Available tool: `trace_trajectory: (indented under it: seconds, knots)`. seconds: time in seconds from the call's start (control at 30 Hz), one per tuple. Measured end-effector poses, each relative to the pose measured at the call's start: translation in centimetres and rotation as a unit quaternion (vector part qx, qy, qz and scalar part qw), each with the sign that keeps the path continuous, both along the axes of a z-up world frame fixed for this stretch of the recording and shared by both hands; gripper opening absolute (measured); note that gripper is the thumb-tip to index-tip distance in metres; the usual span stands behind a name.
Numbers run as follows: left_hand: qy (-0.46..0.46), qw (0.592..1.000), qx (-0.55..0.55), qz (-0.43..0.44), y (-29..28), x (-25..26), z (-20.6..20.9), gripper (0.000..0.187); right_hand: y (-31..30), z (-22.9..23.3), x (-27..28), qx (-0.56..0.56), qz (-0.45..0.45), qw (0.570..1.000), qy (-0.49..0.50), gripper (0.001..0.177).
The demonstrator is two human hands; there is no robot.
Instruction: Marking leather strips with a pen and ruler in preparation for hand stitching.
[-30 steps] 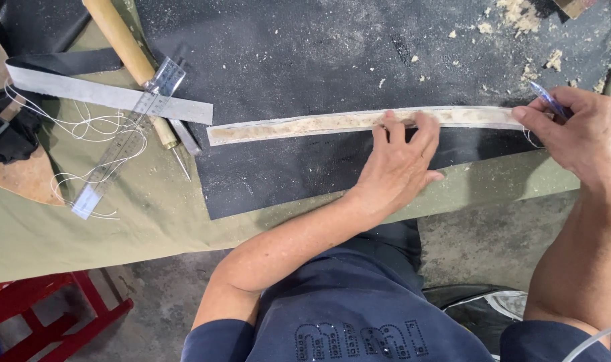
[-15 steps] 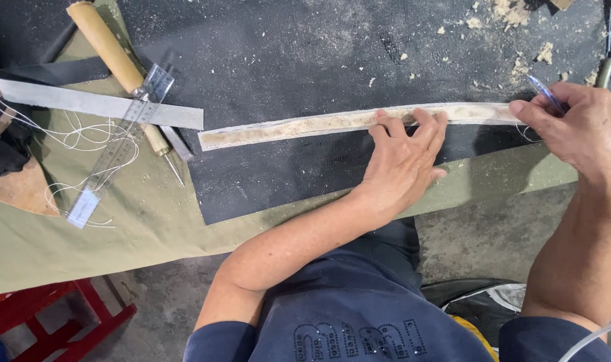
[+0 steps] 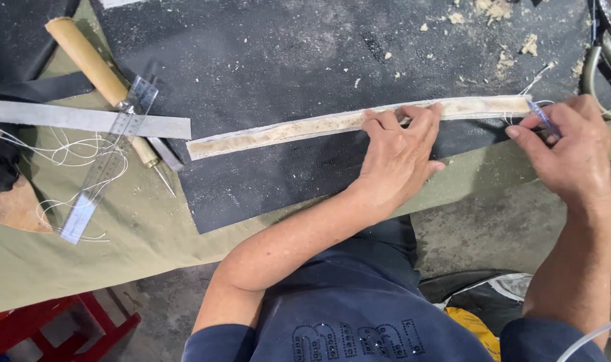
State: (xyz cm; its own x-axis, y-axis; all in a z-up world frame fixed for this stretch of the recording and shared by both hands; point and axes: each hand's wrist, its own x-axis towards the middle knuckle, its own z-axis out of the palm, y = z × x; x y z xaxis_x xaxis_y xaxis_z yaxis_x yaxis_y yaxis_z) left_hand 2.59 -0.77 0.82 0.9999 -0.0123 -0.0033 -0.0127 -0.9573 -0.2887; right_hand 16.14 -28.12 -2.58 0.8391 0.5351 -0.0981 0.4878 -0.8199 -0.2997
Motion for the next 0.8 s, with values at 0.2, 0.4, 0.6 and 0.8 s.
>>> trace_trajectory:
  seconds: [0.2,0.4,0.6,0.8]
  knots:
    - [0.005,1.0,-0.007,-0.002,0.0,-0.3,-0.3,0.099,0.1,0.1,0.1,-0.049,0.028,0.998,-0.007,0.028]
    - [0.01,1.0,0.001,-0.006,0.0,-0.4,-0.6,0.097,-1.2,-0.1,1.7,-0.017,-0.012,0.997,-0.071,0.019]
    - [0.006,1.0,-0.005,-0.004,0.0,-0.5,-0.6,0.099,1.8,3.0,1.1,0.023,-0.032,0.994,0.098,0.051]
    - [-0.014,1.0,-0.004,-0.002,-0.1,-0.7,-1.1,0.102,0.1,0.4,1.1,-0.006,0.066,0.998,-0.017,0.026]
